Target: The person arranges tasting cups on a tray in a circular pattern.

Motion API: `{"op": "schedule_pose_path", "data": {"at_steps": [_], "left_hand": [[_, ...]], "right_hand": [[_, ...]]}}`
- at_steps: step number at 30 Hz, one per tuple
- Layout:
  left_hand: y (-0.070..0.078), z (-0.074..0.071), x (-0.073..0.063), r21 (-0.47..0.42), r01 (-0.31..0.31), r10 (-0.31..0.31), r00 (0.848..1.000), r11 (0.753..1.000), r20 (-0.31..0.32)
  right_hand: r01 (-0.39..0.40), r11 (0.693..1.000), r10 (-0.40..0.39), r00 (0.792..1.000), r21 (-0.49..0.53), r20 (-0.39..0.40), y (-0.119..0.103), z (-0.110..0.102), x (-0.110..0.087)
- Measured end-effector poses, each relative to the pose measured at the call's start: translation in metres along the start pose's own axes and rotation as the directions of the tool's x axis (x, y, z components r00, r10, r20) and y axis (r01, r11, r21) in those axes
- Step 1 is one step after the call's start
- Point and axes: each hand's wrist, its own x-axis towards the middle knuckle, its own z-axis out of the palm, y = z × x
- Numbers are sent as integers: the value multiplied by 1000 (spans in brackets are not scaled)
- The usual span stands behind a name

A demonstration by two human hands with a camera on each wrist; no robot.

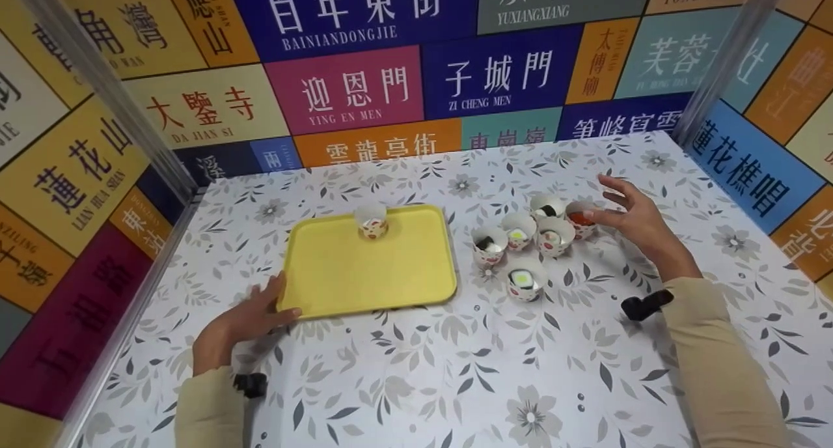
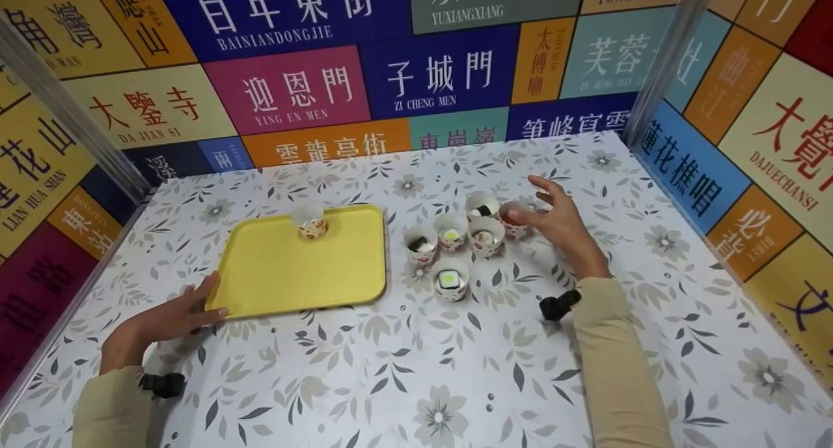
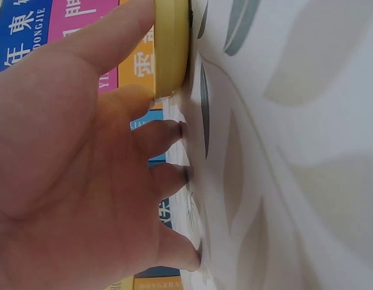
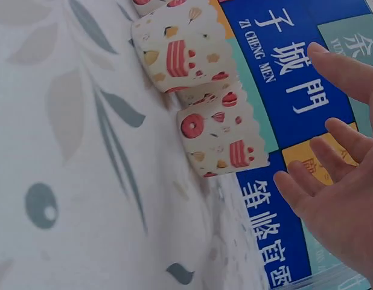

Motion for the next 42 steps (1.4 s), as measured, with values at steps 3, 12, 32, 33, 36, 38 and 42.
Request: {"op": "schedule_pose_path", "data": {"at_steps": [3, 12, 32, 33, 36, 38, 42], "left_hand": [[0, 2, 0, 3, 10, -10, 1000, 1000, -3], [1, 5, 1, 4, 23, -23, 1000, 1000, -7], [1, 3, 1, 15, 11, -11, 1000, 1000, 2], [1, 3, 1, 15, 19, -19, 1000, 1000, 1], [1, 2, 1, 19, 47, -47, 999, 999, -3], [0, 2, 1, 25, 72, -71, 997, 997, -8], [0, 1, 2, 30, 76, -75, 997, 997, -15]], "right_hand": [[-15, 1000, 15, 1000, -10, -8, 4, 0, 0], [-65, 998, 65, 998, 24, 2, 13, 1, 3], [-148, 988, 143, 985, 42, 98, 20, 11, 9], [-151, 988, 147, 984, 27, 98, 20, 12, 9], [-159, 987, 160, 983, -15, 92, 22, 14, 11], [-159, 987, 162, 984, -34, 81, 22, 15, 11], [-170, 985, 172, 984, -28, 55, 22, 15, 11]]}}
